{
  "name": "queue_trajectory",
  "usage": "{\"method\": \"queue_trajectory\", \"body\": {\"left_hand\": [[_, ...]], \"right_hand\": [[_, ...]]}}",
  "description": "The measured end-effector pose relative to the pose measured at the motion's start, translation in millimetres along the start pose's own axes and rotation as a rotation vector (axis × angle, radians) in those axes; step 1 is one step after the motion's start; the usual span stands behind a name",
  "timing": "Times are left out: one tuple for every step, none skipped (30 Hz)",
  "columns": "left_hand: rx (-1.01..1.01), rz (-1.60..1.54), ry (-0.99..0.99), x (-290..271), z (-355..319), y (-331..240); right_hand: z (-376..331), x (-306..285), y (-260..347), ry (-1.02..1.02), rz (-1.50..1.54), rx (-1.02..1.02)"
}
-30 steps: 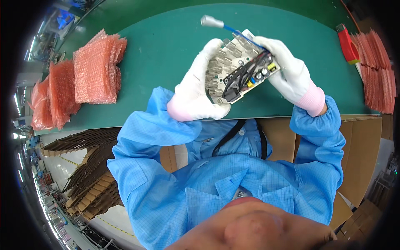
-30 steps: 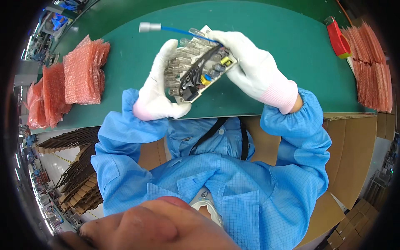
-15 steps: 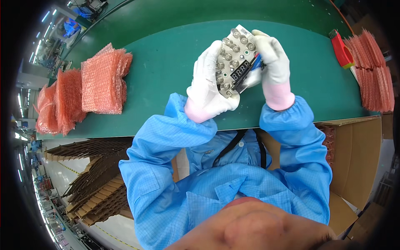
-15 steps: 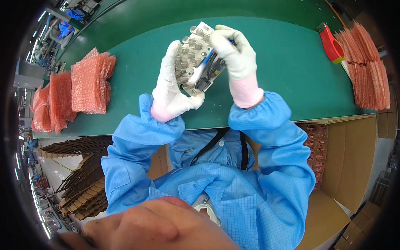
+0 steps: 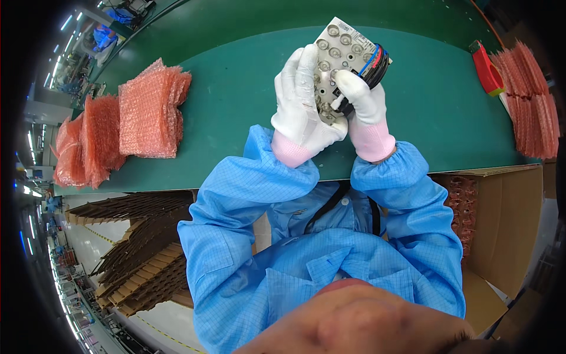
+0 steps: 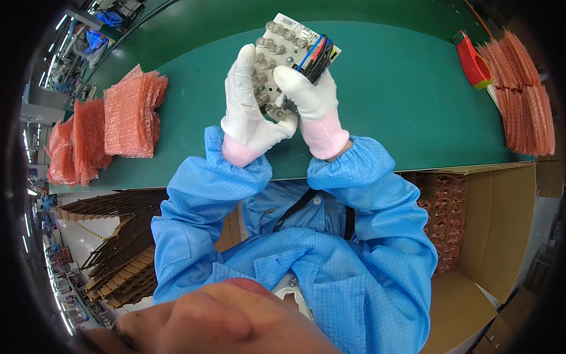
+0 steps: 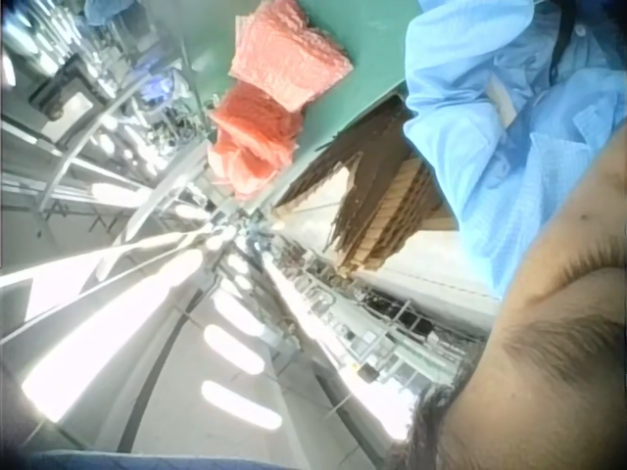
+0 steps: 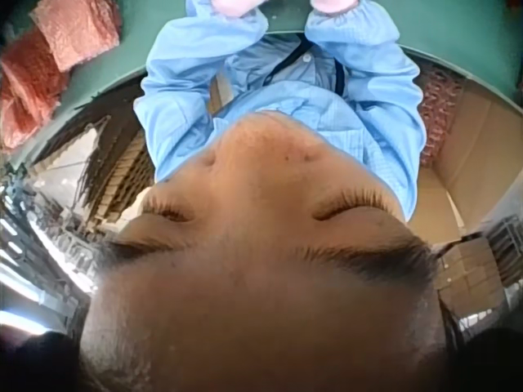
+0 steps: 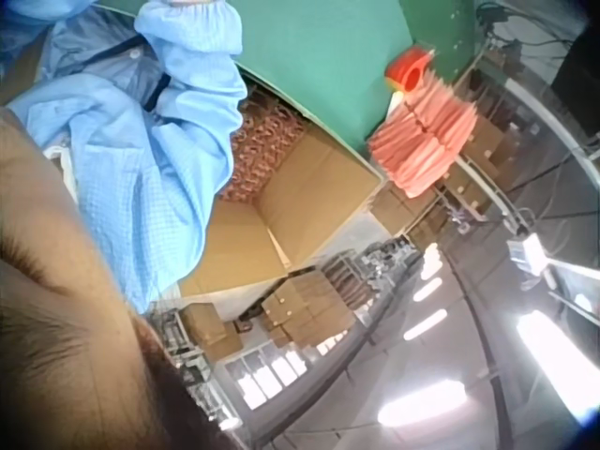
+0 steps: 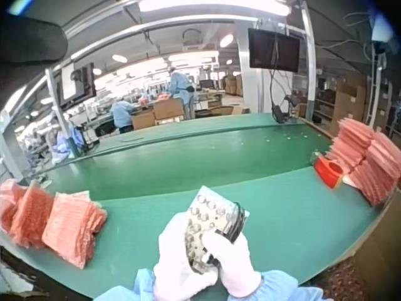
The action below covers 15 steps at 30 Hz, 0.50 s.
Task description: Inspect, bubble-wrap, and pack circuit boards into a shipping box.
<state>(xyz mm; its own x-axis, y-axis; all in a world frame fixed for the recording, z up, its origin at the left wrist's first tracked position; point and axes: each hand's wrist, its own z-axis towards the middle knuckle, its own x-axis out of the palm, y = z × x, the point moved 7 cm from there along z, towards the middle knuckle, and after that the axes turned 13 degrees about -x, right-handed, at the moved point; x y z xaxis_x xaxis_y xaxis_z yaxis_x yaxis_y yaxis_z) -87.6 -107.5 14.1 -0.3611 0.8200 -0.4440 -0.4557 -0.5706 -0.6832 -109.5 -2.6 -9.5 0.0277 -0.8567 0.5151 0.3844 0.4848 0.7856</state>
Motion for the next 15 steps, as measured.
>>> {"method": "queue_trajectory", "body": {"left_hand": [[-0.009, 0.02, 0.028, 1.0, 1.2, -1.3], [-0.018, 0.039, 0.055, 1.9, 1.1, -1.1], [-0.021, 0.04, 0.053, 1.4, 1.0, 2.2], [-0.05, -0.088, 0.133, 4.2, 1.4, 9.2], [-0.078, -0.218, 0.212, 6.0, 1.5, 15.4], [-0.098, -0.222, 0.291, 2.4, 3.3, 18.5], [-0.1, -0.22, 0.285, -4.2, 5.9, 23.1], [-0.153, -0.297, 0.369, -4.0, 8.0, 30.4], [-0.204, -0.374, 0.452, -3.3, 9.8, 36.9], [-0.276, -0.445, 0.543, -0.2, 9.2, 45.4], [-0.274, -0.445, 0.537, -3.0, 12.3, 51.0], [-0.339, -0.466, 0.685, 4.2, 10.2, 57.0], [-0.403, -0.486, 0.834, 11.7, 6.7, 61.4], [-0.417, -0.465, 0.88, 12.6, 7.1, 63.8], [-0.417, -0.461, 0.871, 10.5, 8.8, 63.6]], "right_hand": [[0.6, -2.1, -1.8, 0.001, 0.001, 0.003], [1.8, -6.2, -2.0, 0.017, -0.026, -0.013], [3.6, -9.7, -1.3, 0.034, -0.054, -0.028], [5.7, -16.7, -0.3, -0.002, -0.141, -0.033], [9.7, -22.8, 0.0, 0.0, -0.112, -0.048], [13.3, -29.6, 3.0, 0.003, -0.117, -0.048], [17.5, -36.6, 7.8, 0.006, -0.123, -0.048], [22.6, -40.4, 15.2, 0.053, -0.144, -0.059], [28.5, -45.4, 13.5, 0.027, -0.1, -0.017], [30.2, -45.5, 14.3, 0.057, -0.061, 0.024], [32.0, -43.6, 15.8, 0.086, -0.022, 0.063], [34.0, -46.5, 13.6, 0.15, -0.094, 0.108], [35.8, -47.9, 10.8, 0.214, -0.167, 0.151], [28.3, -28.5, 20.0, 0.195, -0.217, 0.212], [27.8, -35.4, 6.4, 0.331, -0.325, 0.306]]}}
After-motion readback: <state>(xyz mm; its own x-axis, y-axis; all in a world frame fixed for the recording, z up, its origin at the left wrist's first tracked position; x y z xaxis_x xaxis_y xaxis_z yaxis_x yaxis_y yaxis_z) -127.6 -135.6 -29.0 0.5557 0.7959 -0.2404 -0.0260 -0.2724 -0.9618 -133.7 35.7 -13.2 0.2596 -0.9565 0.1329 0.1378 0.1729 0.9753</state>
